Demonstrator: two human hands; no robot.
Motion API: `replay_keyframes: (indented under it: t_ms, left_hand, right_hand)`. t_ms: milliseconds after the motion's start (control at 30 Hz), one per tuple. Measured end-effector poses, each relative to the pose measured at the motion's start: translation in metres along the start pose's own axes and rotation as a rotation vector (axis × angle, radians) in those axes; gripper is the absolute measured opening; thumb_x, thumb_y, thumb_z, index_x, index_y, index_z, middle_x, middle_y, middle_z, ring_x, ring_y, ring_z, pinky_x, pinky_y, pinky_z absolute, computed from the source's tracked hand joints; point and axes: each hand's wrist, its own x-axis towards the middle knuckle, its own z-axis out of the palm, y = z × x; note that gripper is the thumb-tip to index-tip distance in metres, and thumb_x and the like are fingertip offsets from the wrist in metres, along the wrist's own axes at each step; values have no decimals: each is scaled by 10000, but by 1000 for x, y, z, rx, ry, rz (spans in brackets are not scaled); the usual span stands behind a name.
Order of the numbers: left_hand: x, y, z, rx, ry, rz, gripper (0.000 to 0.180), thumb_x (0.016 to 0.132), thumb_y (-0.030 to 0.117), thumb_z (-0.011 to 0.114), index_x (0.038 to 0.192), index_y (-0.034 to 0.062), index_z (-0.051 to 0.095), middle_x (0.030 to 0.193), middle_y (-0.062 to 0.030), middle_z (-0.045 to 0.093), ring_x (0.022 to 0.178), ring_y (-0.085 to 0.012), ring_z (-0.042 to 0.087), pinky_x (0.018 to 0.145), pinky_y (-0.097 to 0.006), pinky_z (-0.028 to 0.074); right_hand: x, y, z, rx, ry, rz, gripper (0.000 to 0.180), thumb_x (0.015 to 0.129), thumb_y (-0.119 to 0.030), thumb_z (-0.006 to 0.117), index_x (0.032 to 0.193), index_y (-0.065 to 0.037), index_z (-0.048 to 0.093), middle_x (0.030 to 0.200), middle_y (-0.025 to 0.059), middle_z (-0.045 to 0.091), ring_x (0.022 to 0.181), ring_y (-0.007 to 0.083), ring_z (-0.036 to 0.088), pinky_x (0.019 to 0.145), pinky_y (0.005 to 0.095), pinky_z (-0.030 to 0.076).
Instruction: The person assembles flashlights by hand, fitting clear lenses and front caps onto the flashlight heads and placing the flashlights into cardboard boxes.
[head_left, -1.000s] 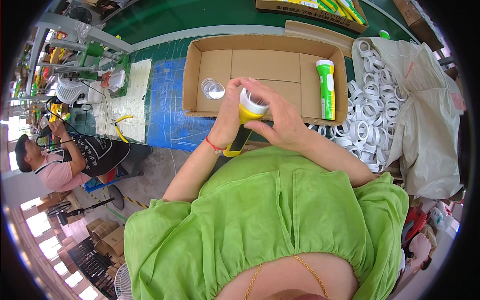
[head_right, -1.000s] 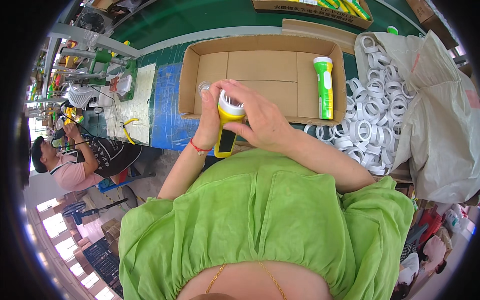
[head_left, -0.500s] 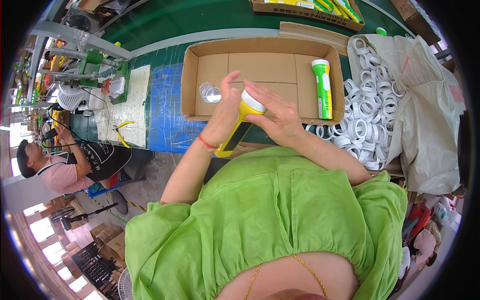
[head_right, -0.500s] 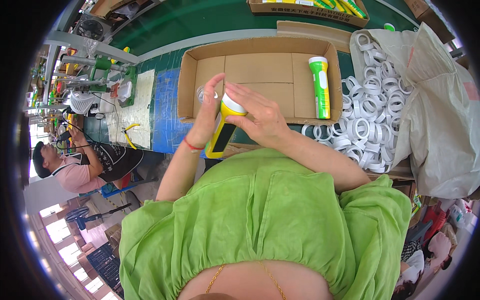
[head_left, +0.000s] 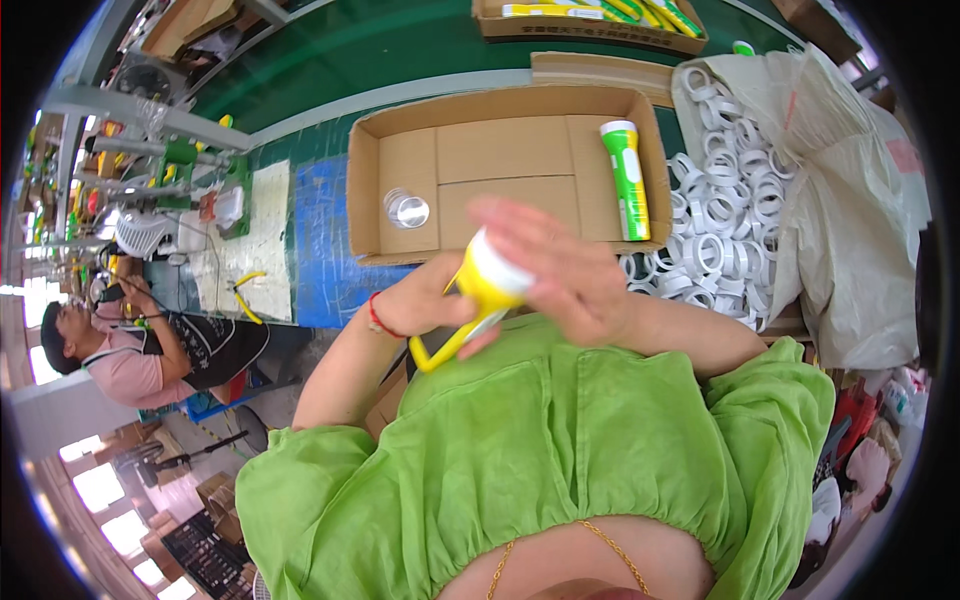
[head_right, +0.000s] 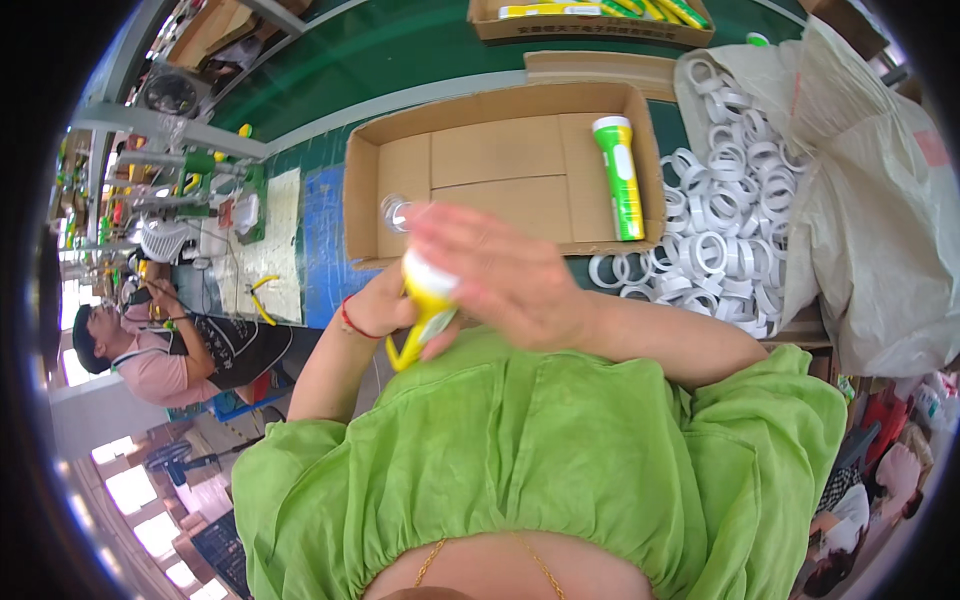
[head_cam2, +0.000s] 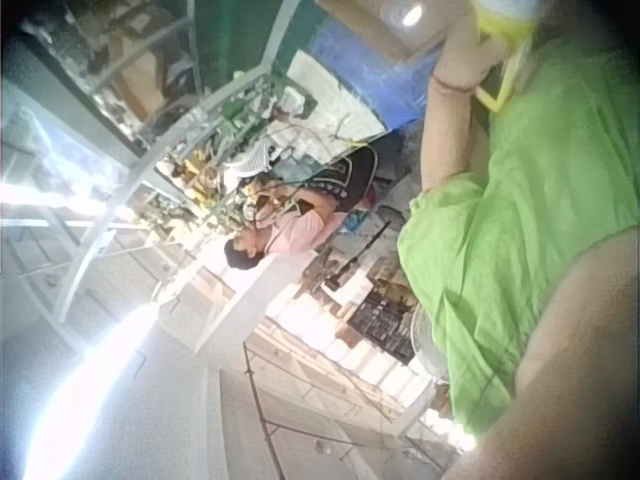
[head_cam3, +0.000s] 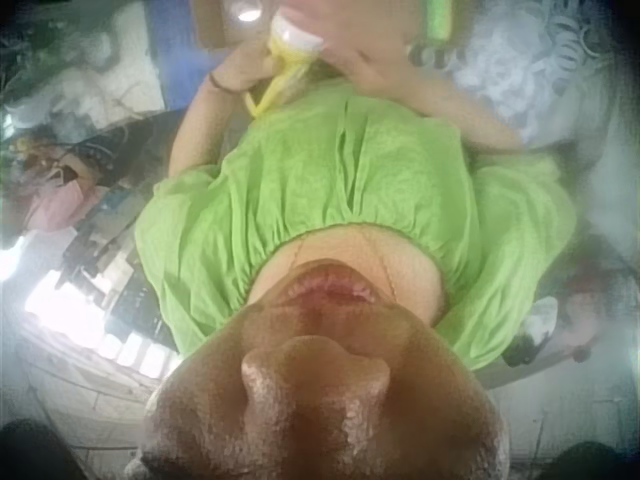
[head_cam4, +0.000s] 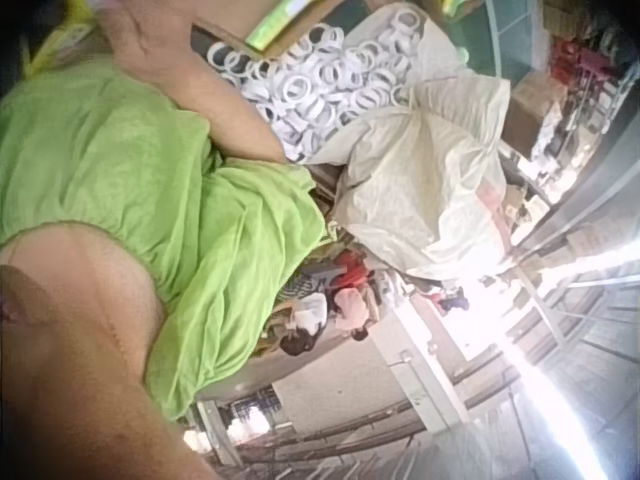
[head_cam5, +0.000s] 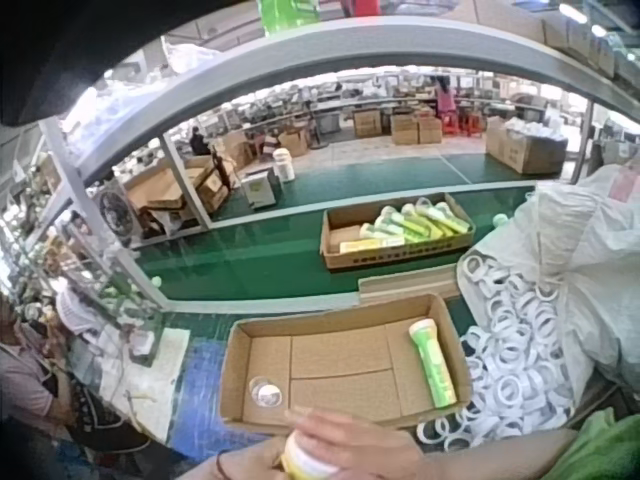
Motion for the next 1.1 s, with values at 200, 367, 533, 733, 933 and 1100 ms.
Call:
replay_keyframes:
  t_ms: [200, 367, 533, 733, 933, 1100]
  left_hand:
    - [19, 4, -17, 85, 30, -122, 512, 848, 498, 629, 973, 8, 551, 652, -65, 597, 528, -148, 589, 455, -278, 460]
    - [51, 0, -6, 1537, 544, -107, 403, 845, 386, 656, 990, 21, 565, 608, -65, 583, 525, -132, 595, 473, -299, 479]
    - [43, 30, -4, 630, 395, -68, 476, 850, 462, 639, 1026, 32, 534, 669, -93, 598, 568, -166, 602, 535, -292, 493]
    - [43, 11, 4, -221, -68, -73, 560, 877, 554, 543, 1082, 40, 461, 656, -113, 577, 487, -176, 558, 447, -280, 459]
    - [63, 10, -4, 1159, 592, -135, 509, 844, 515, 617, 896, 12, 563, 692, -88, 622, 573, -155, 628, 537, -306, 498]
    - [61, 14, -7, 698, 538, -99, 447, 904, 488, 539, 943, 42, 547, 676, -88, 607, 528, -174, 599, 498, -300, 494]
  right_hand:
    - [-7, 28, 10, 182, 168, 156, 335, 956, -140, 462, 1203, 68, 553, 1230, 213, 573, 1139, 281, 552, 965, 357, 427]
    - [-47, 93, 34, 573, 257, 1036, 401, 990, -256, 463, 1290, 5, 517, 1244, 121, 572, 1153, 176, 523, 1000, 280, 368]
    - [-5, 55, -13, 414, 46, 416, 437, 997, -250, 434, 1345, 14, 448, 1395, 143, 438, 1300, 205, 385, 1064, 318, 301]
    - [5, 38, -22, 540, -20, 121, 394, 969, -154, 470, 1328, 8, 478, 1334, 148, 507, 1239, 203, 458, 1039, 317, 342]
    - [-3, 60, -10, 380, 120, 631, 389, 971, -183, 493, 1323, -18, 498, 1169, 79, 618, 1051, 117, 547, 945, 266, 414]
    - [4, 71, -17, 688, 200, 739, 382, 967, -276, 507, 1269, -49, 565, 1117, 60, 648, 1026, 110, 564, 924, 264, 427]
